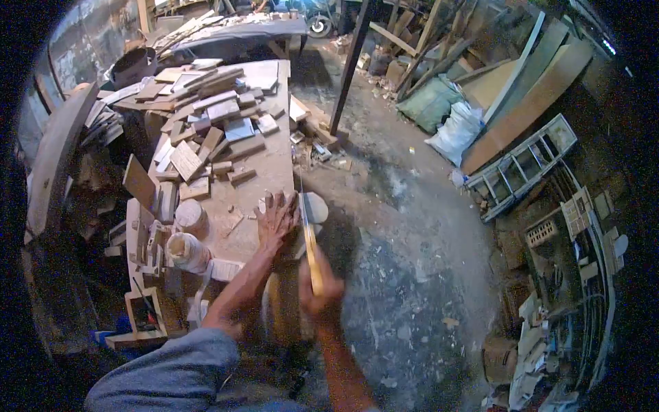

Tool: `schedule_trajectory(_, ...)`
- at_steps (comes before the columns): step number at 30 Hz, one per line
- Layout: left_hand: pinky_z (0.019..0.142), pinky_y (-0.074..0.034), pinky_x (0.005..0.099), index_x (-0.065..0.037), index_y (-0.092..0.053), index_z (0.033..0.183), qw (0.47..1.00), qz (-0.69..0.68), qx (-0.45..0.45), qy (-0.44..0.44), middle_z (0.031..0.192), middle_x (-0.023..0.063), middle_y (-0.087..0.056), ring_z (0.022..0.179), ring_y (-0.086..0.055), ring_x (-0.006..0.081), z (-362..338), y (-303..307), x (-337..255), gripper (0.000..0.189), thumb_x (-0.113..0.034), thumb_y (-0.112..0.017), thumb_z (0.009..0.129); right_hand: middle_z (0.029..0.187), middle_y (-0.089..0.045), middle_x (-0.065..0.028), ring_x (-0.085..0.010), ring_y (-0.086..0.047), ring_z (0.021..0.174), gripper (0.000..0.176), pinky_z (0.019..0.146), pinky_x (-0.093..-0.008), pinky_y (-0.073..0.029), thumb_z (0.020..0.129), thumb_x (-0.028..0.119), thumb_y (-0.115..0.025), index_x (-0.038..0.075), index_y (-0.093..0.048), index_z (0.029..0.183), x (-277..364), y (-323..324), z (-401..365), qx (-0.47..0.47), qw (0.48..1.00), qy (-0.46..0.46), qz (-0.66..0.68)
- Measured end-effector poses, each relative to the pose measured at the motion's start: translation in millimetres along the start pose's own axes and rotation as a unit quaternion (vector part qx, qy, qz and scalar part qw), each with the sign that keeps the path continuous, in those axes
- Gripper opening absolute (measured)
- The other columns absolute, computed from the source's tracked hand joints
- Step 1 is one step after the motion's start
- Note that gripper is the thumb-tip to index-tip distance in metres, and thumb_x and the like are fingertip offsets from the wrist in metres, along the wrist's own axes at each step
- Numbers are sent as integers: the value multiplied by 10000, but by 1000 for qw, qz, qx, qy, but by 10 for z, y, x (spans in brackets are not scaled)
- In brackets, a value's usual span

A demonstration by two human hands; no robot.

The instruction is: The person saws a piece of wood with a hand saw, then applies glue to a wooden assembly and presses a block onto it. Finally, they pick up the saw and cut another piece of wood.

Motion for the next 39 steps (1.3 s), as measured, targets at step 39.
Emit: schedule_trajectory(39, 1017, -400, 640, -361, -480, 1499, 995, -32, 92, 3, 1517, 57, -460, 1413, -394, 251, 58, -2, 44, 529, -374, -542, 974, 1159, -720, -261, -340, -763, 936, 400, 796, -423, -594, 980, 166, -668, -15, -622, 1334, 512, 28, -205, -3, 1000, 3, -14)
Point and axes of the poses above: each hand's wrist, its own z-axis towards the middle knuckle, its own y-axis out of the back of the hand, x = y × z, the point moved 8 cm from there along z, towards the middle knuckle
